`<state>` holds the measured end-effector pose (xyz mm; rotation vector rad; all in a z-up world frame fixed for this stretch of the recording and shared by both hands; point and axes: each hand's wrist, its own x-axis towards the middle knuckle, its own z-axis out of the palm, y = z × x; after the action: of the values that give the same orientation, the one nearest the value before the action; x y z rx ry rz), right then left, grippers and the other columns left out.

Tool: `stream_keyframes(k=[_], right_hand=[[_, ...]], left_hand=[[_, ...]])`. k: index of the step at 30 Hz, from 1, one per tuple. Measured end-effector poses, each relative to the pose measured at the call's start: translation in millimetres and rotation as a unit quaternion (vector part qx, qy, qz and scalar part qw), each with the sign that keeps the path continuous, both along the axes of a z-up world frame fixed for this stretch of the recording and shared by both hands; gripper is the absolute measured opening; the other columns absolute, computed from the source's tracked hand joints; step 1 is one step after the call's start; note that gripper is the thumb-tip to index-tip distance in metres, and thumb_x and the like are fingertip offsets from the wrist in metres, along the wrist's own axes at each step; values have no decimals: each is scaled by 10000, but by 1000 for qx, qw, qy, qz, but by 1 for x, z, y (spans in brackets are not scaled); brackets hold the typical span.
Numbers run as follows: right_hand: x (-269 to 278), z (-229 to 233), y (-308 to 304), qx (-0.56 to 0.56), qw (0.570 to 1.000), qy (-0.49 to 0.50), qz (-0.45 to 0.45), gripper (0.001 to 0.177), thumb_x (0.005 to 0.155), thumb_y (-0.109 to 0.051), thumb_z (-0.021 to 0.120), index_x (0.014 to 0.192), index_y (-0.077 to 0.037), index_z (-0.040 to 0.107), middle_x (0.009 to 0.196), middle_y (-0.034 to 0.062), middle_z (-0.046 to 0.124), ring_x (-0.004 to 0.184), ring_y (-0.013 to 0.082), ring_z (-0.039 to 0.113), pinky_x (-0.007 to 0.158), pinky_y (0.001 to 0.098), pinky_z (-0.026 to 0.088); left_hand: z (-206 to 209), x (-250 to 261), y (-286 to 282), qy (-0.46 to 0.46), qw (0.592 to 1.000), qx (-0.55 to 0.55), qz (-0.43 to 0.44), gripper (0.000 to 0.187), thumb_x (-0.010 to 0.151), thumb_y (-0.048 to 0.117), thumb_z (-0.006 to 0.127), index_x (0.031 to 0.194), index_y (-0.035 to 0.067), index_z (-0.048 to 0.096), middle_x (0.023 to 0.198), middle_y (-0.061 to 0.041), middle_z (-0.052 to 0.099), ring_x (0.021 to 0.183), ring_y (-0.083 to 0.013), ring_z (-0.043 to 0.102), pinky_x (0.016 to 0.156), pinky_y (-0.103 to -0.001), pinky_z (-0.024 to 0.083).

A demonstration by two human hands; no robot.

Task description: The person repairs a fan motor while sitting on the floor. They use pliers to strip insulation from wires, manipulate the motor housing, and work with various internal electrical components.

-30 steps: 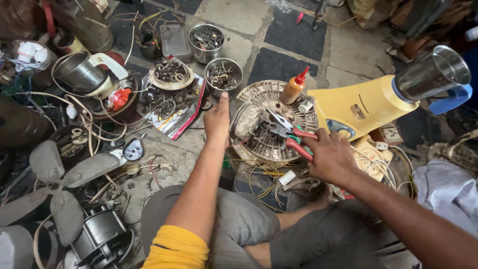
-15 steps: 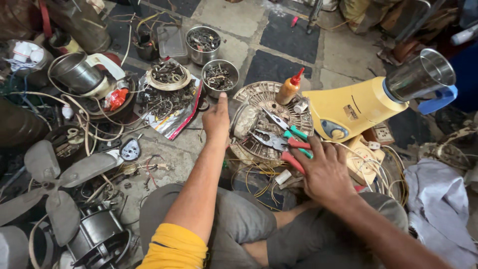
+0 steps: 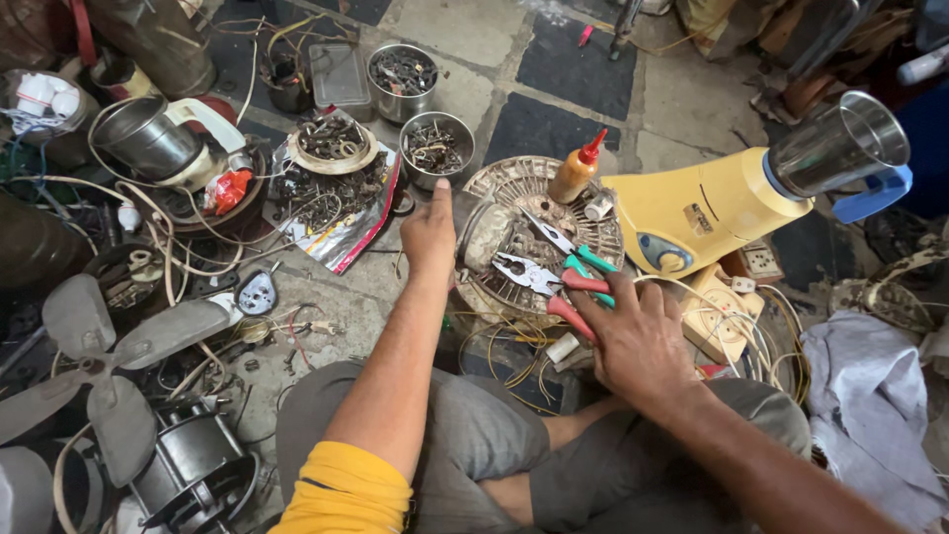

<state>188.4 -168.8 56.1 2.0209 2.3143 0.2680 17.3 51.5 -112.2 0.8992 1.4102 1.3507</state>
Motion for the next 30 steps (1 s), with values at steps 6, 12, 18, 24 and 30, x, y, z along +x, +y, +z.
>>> stream_keyframes(k=[6, 12, 18, 24, 30], right_hand=[[12, -10, 10, -166, 980, 94, -49, 803, 697, -160, 729, 1458, -313, 524, 1302, 121, 515, 1130, 382, 549, 946, 523, 476], [7, -21, 0, -136, 976, 161, -60, 762, 695, -164, 731, 1416, -322, 542, 1274, 114, 537, 1105, 369, 582, 945, 505, 486], [-5, -8, -5, 58, 996, -68, -1, 414, 837, -247, 712, 1238, -220, 614, 1245, 150, 536, 1053, 379, 561, 880, 519, 463], [-6, 7, 5, -113, 992, -38, -51, 499, 750, -185, 701, 1235, -211, 587, 1225, 166, 530, 1074, 377, 559, 895, 511, 471], [4, -1, 7, -106, 994, -9, -38, 658, 705, -180, 733, 1343, -222, 577, 1216, 170, 529, 1067, 387, 557, 892, 526, 479]], left_hand=[[0, -3, -3, 28, 999, 31, 11, 626, 960, 493, 655, 633, -37, 597, 568, -73, 562, 588, -169, 466, 609, -396, 435], [0, -3, -3, 38, 999, 30, 22, 614, 964, 478, 658, 667, -58, 623, 590, -96, 595, 593, -182, 495, 628, -410, 445], [2, -2, -3, 40, 998, 42, 15, 574, 957, 484, 648, 729, -41, 692, 623, -109, 661, 611, -178, 543, 657, -387, 476], [10, -1, -8, 30, 999, 41, 6, 546, 968, 453, 655, 783, -56, 717, 693, -122, 704, 669, -183, 589, 694, -373, 495], [1, -3, -4, -146, 985, 79, 49, 370, 900, 330, 751, 1071, 8, 686, 1025, -70, 739, 934, -154, 683, 856, -316, 521]])
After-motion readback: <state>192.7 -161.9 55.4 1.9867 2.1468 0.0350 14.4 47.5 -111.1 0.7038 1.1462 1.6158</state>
